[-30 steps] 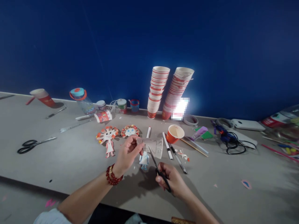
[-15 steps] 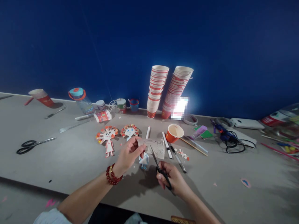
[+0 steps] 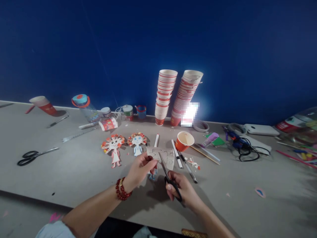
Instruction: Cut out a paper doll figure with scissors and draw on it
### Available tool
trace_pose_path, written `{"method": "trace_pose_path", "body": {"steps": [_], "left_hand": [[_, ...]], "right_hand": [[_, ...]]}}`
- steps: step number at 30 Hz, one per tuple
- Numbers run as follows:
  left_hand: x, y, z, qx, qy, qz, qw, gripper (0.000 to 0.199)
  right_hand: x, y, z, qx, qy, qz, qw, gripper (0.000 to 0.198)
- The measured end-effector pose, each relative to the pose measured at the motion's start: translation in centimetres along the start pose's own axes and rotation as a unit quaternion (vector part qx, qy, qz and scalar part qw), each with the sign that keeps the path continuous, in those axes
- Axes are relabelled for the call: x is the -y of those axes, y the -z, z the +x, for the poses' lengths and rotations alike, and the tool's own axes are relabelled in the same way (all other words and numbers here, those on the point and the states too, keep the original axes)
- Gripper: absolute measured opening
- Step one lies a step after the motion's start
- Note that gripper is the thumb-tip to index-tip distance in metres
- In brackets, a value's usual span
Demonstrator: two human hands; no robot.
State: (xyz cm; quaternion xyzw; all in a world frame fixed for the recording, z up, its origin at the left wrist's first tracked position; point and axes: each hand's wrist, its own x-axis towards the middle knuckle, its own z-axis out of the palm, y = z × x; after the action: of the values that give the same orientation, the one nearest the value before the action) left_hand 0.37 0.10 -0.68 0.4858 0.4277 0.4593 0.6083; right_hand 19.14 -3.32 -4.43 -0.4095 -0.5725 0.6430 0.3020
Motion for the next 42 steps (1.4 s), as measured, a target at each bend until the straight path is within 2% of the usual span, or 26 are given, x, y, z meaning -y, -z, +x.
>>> {"method": "trace_pose_path", "body": {"steps": [7,18,23,25,27,28,30,32,36,42], "left_hand": [[-1.1,1.0,0.2,0.025,0.004,0.086,0.996,0.02],[-1.4,1.4,0.6,0.01,0.011,0.05,0.999,0.017],[-1.7,1.7,1.0,-0.013,-0.008,-0.001,1.0,0.016],[-1.7,1.8,1.2,-0.029,-0.013,-0.014,0.999,0.016],[-1.6,1.9,1.2,-0.028,-0.004,-0.004,1.0,0.017],[-1.4,1.9,1.2,-0.019,0.004,0.012,1.0,0.017],[-0.9,1.8,1.1,0.012,0.021,0.052,0.998,0.017],[-0.4,1.6,1.0,0.046,0.033,0.08,0.995,0.017],[0.1,1.4,0.8,0.101,0.029,0.112,0.988,0.02],[0.4,0.8,0.1,0.092,0.02,0.068,0.993,0.018]], "right_hand": [[0.2,0.2,-0.1,0.004,-0.032,-0.013,0.999,0.058],[2.1,-0.1,-0.3,0.028,-0.03,-0.027,0.999,0.062],[2.4,2.5,-1.3,0.083,-0.038,-0.123,0.988,0.059],[2.7,3.9,-1.9,0.093,-0.019,-0.168,0.981,0.057],[3.1,4.7,-2.1,0.065,0.015,-0.129,0.989,0.054],[3.3,4.8,-2.1,0.03,0.04,-0.097,0.994,0.052],[3.8,4.2,-1.6,-0.11,0.097,-0.068,0.987,0.046],[4.1,3.0,-0.7,-0.178,0.106,-0.063,0.976,0.044],[3.9,1.1,1.0,-0.226,0.097,0.002,0.969,0.04],[2.8,0.4,1.4,-0.294,0.08,0.128,0.944,0.042]]}}
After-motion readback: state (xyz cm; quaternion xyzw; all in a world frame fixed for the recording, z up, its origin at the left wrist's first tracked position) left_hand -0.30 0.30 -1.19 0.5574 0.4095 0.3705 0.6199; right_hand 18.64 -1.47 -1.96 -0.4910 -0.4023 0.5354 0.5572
